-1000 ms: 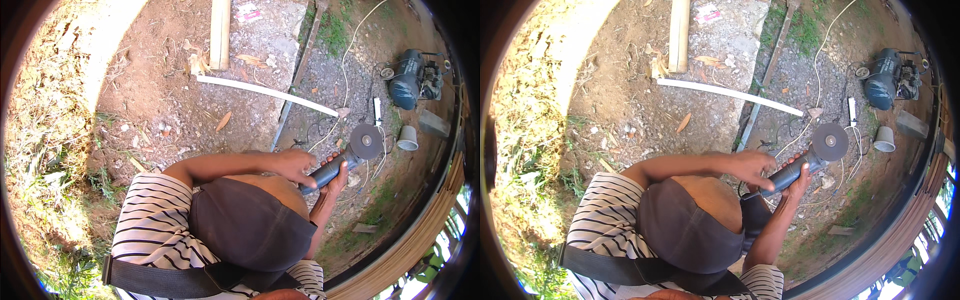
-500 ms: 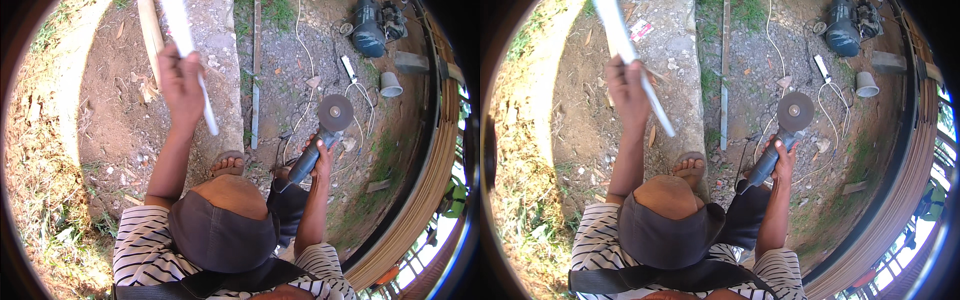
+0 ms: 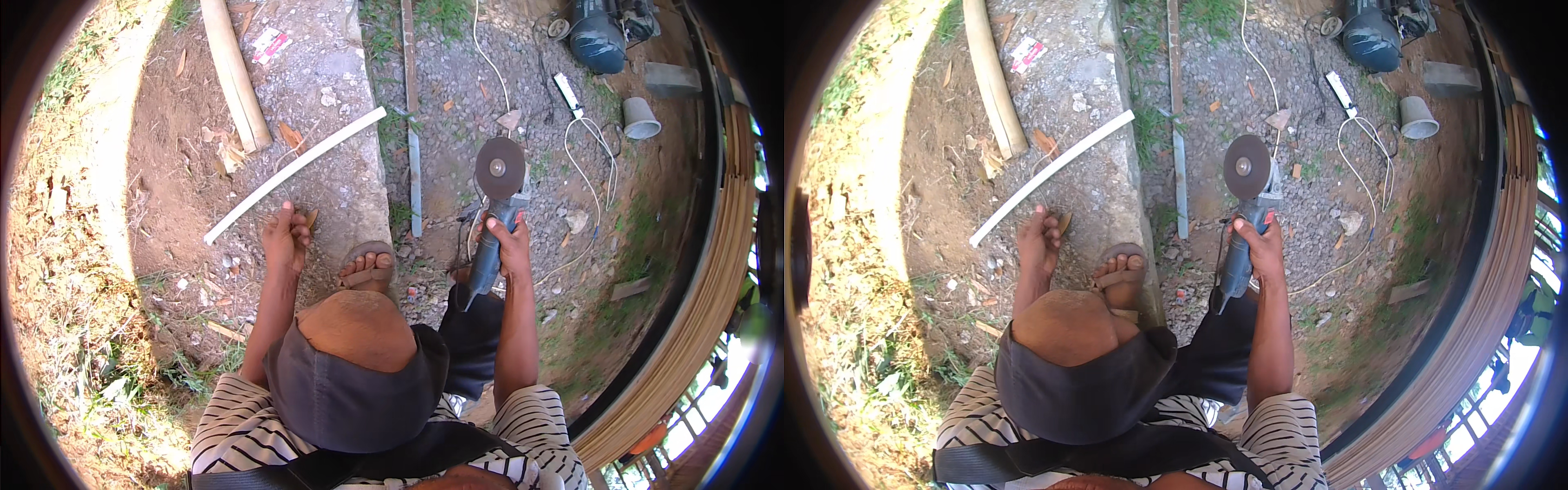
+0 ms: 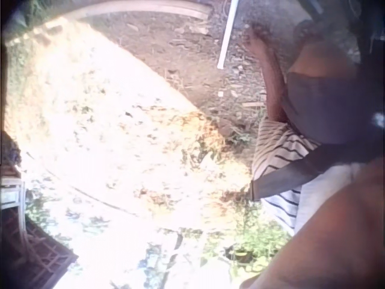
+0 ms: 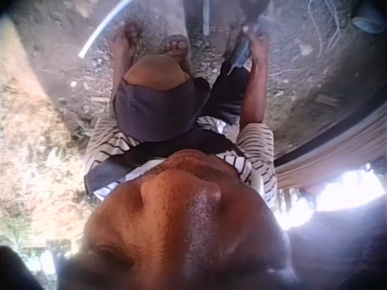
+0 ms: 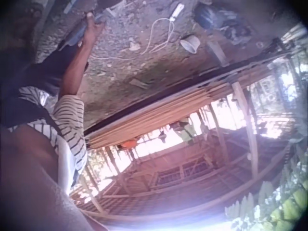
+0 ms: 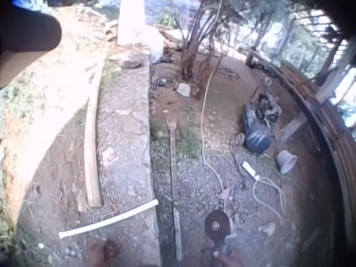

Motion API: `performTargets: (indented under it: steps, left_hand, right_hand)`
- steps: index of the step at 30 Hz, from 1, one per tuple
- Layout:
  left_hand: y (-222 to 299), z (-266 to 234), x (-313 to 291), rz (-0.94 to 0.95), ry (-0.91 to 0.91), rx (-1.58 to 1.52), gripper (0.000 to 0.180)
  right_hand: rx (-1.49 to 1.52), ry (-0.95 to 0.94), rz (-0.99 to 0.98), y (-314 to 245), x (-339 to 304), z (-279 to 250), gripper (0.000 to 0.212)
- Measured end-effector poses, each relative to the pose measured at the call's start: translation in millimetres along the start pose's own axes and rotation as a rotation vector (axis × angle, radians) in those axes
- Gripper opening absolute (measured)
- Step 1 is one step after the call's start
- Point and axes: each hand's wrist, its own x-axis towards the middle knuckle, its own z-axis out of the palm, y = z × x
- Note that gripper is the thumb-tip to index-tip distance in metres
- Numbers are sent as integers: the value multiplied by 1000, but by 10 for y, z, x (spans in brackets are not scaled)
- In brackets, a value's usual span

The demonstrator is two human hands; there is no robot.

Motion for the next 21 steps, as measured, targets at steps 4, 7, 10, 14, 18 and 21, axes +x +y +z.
performTargets:
  steps: [4, 7, 10, 14, 18, 21]
  left_hand:
    - [122, 389, 0, 766, 26, 854, 31]
    - [445, 824, 333, 1371, 87, 1302, 40]
    - [360, 815, 724, 1245, 27, 1536, 36]
    - [226, 767, 723, 1362, -270, 1614, 42]
    - [331, 817, 698, 1345, -324, 1623, 37]
    - [413, 850, 692, 1303, -375, 1626, 37]
  right_hand:
    - [-56, -47, 21, -8, 43, -24, 29]
    - [-83, -98, -2, -23, 114, 51, 32]
    - [-73, -108, 13, -30, 143, 178, 34]
    - [-195, -139, 2, -55, 154, 149, 38]
    - [-386, -131, -2, 38, 203, 99, 47]
    - [-426, -132, 15, 77, 165, 216, 49]
